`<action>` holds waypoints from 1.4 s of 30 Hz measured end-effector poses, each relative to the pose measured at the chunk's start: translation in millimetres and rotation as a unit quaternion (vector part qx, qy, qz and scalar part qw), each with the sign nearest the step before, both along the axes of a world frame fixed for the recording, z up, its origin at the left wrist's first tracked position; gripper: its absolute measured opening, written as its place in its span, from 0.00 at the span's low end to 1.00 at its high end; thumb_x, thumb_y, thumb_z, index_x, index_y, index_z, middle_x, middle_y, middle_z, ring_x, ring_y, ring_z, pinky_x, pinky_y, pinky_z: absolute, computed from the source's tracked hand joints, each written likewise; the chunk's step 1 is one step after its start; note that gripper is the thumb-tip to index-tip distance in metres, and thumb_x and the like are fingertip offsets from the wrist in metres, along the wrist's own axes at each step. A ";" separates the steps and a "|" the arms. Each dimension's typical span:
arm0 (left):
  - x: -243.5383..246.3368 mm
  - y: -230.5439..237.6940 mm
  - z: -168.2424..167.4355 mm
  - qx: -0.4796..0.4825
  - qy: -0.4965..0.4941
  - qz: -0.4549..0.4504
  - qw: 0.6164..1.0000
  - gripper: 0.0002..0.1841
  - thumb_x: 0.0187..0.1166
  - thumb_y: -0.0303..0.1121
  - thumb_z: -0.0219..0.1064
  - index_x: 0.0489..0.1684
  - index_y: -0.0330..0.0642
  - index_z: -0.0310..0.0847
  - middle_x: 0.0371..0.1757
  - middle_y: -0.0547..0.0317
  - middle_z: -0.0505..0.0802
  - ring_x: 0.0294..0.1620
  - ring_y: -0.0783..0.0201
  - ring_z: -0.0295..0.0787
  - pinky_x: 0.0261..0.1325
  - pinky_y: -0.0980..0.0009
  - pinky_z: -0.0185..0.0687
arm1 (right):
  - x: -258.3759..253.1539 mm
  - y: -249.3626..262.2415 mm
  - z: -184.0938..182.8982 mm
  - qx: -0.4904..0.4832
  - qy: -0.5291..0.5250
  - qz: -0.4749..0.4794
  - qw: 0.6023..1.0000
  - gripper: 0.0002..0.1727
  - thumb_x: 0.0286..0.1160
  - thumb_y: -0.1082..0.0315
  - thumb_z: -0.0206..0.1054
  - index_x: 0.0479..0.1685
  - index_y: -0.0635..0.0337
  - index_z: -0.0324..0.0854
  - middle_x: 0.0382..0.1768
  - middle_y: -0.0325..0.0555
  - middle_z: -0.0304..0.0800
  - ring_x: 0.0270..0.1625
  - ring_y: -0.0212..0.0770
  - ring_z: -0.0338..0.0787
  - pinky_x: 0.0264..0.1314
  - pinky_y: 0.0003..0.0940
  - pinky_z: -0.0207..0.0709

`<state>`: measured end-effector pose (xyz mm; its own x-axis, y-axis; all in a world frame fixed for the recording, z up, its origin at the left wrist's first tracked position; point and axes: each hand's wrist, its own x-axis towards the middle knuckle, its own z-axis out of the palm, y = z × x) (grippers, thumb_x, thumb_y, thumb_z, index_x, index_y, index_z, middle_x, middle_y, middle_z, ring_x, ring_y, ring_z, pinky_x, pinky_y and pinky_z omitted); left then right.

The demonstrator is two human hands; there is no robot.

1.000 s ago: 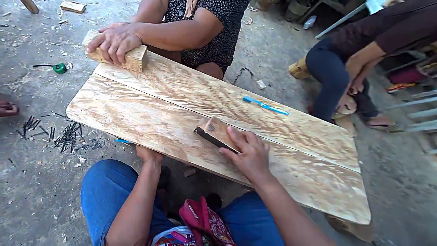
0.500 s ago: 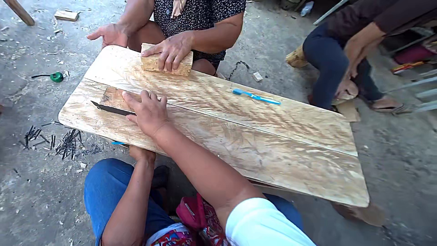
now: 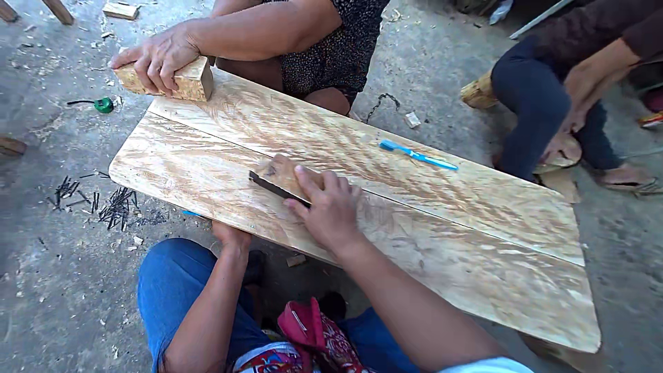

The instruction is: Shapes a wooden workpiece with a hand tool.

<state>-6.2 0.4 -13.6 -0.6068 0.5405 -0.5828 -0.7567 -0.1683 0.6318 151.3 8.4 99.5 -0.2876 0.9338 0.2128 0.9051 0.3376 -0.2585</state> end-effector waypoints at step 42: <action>-192.4 -346.0 14.2 -0.341 0.631 -0.449 0.532 0.28 0.89 0.38 0.38 0.54 0.15 0.76 0.39 0.29 0.90 0.36 0.37 0.91 0.44 0.41 0.85 | 39.2 -7.4 -8.4 -0.018 -0.018 0.169 0.985 0.38 0.79 0.41 0.66 0.89 0.43 0.69 0.65 0.68 0.82 0.61 0.73 0.84 0.53 0.73 0.74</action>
